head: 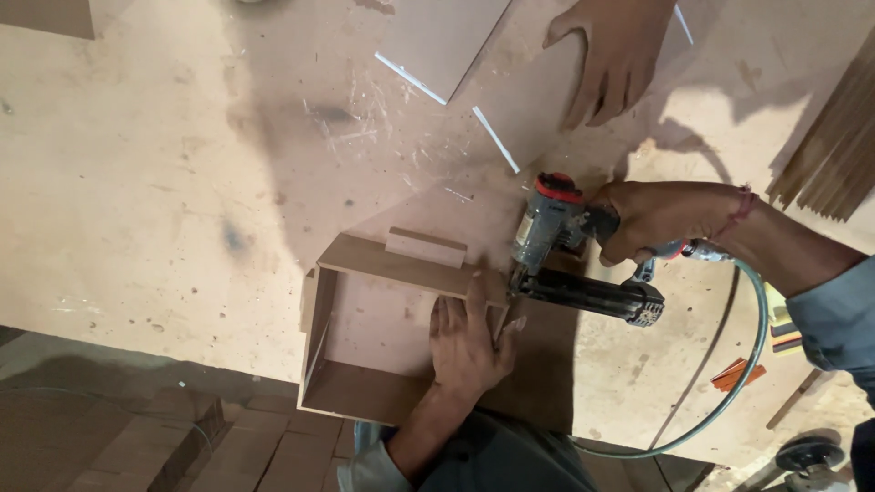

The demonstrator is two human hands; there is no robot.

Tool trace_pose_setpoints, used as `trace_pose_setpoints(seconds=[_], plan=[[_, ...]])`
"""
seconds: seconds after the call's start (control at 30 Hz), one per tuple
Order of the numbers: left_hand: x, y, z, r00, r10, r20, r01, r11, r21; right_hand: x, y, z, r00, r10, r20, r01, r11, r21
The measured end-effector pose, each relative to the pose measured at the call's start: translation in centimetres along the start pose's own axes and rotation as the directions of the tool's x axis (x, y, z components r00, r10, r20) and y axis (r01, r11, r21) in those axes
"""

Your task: The person assembles small wooden boxes on a workbench using a pneumatic nail gun. They position thin wooden strips along the edges of box frames and drive nails to secure them. A coworker applies glue to separate pieces in the background.

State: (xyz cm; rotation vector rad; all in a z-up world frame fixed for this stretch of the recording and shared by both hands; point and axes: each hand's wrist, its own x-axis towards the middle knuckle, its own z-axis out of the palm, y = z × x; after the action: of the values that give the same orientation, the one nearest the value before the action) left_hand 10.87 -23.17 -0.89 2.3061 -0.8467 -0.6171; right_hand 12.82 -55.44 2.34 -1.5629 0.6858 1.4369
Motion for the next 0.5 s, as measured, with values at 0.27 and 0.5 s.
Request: trace_pose_setpoints(seconds=[0.27, 0.5], plan=[[-0.2, -0.2, 0.2, 1.000, 0.011, -0.021, -0.011, 1.000, 0.009, -1.3, -1.4, 0.3, 0.999, -0.038, -0.017, 0.038, 0.999, -0.015], [-0.2, -0.4, 0.5, 1.000, -0.011, -0.011, 0.012, 1.000, 0.019, -1.0, -0.3, 0.7, 0.997, -0.054, -0.062, 0.058, 0.997, 0.059]])
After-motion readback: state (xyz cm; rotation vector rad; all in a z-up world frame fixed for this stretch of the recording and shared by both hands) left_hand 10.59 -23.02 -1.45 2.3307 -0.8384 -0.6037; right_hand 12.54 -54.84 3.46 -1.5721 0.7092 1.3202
